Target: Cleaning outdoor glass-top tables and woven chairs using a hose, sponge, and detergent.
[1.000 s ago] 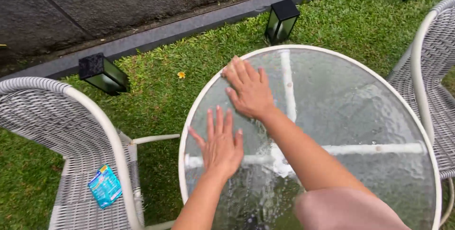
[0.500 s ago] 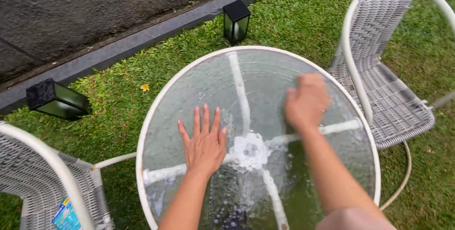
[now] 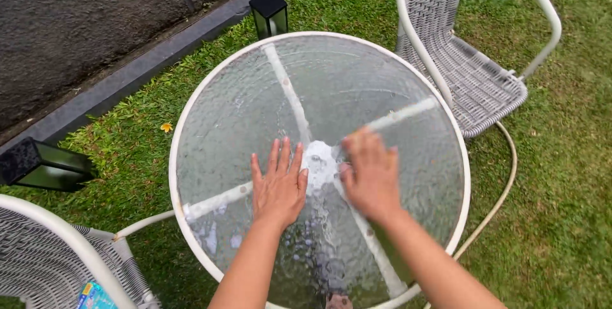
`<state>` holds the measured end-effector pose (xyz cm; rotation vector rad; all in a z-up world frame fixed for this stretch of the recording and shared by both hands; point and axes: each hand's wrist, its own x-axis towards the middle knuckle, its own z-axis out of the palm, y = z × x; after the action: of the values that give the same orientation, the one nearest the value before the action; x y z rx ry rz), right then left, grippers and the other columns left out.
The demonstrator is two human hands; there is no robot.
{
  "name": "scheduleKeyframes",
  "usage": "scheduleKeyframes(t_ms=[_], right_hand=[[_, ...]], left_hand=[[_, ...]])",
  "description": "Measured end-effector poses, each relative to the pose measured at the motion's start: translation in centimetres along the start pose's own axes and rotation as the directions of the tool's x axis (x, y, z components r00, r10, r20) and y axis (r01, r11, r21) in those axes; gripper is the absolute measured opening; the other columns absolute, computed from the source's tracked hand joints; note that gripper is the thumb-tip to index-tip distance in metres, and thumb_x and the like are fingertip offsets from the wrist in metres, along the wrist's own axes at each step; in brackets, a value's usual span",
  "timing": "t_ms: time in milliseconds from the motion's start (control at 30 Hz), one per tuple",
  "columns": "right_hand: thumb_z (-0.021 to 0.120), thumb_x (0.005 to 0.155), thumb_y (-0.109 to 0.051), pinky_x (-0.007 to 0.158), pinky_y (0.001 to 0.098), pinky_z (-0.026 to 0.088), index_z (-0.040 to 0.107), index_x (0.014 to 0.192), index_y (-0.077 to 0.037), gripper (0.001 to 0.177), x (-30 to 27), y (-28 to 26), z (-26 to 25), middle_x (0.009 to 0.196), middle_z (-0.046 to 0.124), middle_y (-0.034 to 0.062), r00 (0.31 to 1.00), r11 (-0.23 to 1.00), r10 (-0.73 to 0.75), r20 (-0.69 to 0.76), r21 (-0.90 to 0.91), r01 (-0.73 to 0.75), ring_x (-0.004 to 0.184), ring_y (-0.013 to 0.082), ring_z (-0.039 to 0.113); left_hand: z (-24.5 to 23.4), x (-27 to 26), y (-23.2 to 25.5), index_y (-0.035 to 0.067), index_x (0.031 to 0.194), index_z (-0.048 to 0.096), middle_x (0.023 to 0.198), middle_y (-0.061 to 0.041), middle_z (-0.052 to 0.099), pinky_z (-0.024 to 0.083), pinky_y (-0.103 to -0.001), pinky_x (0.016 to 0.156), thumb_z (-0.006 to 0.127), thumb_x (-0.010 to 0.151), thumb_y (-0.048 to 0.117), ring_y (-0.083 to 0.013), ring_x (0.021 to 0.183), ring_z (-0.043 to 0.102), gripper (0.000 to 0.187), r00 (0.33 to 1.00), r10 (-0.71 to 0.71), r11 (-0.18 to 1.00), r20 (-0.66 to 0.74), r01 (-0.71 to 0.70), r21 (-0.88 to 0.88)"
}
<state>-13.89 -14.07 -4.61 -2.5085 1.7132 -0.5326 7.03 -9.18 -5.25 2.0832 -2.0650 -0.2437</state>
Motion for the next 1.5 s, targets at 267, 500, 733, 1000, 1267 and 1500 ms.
scheduleKeyframes(t_ms=[267,500,733,1000,1267,1500], right_hand=[[0.052,0.101,-0.034,0.114,0.0685,0.02,0.045,0.149,-0.018,0.052,-5.0,4.6,-2.9,0.163,0.03,0.0184,0.926,0.917,0.374,-0.05,-0.127,-0.377,0.15,0.0382,0.03],[0.053,0.095,-0.032,0.121,0.0591,0.023,0.044,0.146,-0.024,0.052,-11.8,-7.4,-6.0,0.16,0.037,0.009,0.98,0.998,0.056,0.19,-0.012,-0.054,0.151,0.0296,0.033],[0.049,0.1,-0.032,0.111,0.0637,0.017,0.037,0.151,-0.012,0.056,-16.6,-6.7,-3.8,0.157,0.028,0.0265,0.952,0.924,0.306,-0.028,-0.232,-0.304,0.147,0.043,0.023],[0.041,0.101,-0.034,0.12,0.0624,0.011,0.027,0.158,-0.021,0.06,-18.2,-0.9,-4.9,0.168,0.017,0.0174,0.928,0.931,0.352,0.121,-0.149,-0.334,0.153,0.0368,0.014],[0.045,0.098,-0.031,0.119,0.0612,0.014,0.028,0.158,-0.013,0.065,-14.6,-23.2,-0.7,0.167,0.017,0.0147,0.957,0.975,-0.198,0.214,-0.054,0.214,0.152,0.0368,0.018],[0.045,0.095,-0.033,0.116,0.0567,0.021,0.052,0.128,-0.023,0.035,-12.3,-17.1,-6.0,0.152,0.041,0.0152,0.924,0.955,-0.297,0.242,0.052,0.293,0.148,0.03,0.032]], left_hand=[[-0.4,-5.1,-1.5,0.023,0.159,0.031,0.168,-0.004,0.018,-0.001,-0.055,0.122,0.036,0.103,0.037,-0.0224,0.155,0.011,0.058,0.988,0.125,0.988,0.094,-0.115,-0.106],[-0.9,-9.4,-2.8,0.024,0.157,0.036,0.169,-0.001,0.022,-0.003,-0.057,0.122,0.036,0.104,0.037,-0.022,0.156,0.013,0.055,0.988,0.112,0.985,0.103,-0.097,-0.142],[-2.0,-12.5,-5.0,0.026,0.157,0.036,0.169,0.001,0.021,-0.007,-0.057,0.123,0.035,0.104,0.038,-0.0199,0.156,0.013,0.054,0.987,0.125,0.983,0.097,-0.11,-0.144],[-12.1,-13.7,-3.7,0.038,0.161,0.03,0.169,0.008,0.004,-0.015,-0.068,0.115,0.025,0.101,0.04,-0.0185,0.157,-0.008,0.06,0.851,-0.335,0.878,0.404,0.438,-0.194],[-1.3,-13.2,-9.7,0.002,0.16,0.026,0.171,-0.018,0.014,0.007,-0.04,0.127,0.022,0.108,0.045,-0.0291,0.16,0.006,0.068,0.893,-0.447,0.342,-0.046,0.124,-0.932],[-0.5,-12.4,-11.8,0.006,0.16,0.026,0.173,-0.012,0.017,0.007,-0.045,0.131,0.019,0.11,0.047,-0.028,0.162,0.008,0.065,0.894,-0.447,0.464,-0.028,0.205,-0.862]])
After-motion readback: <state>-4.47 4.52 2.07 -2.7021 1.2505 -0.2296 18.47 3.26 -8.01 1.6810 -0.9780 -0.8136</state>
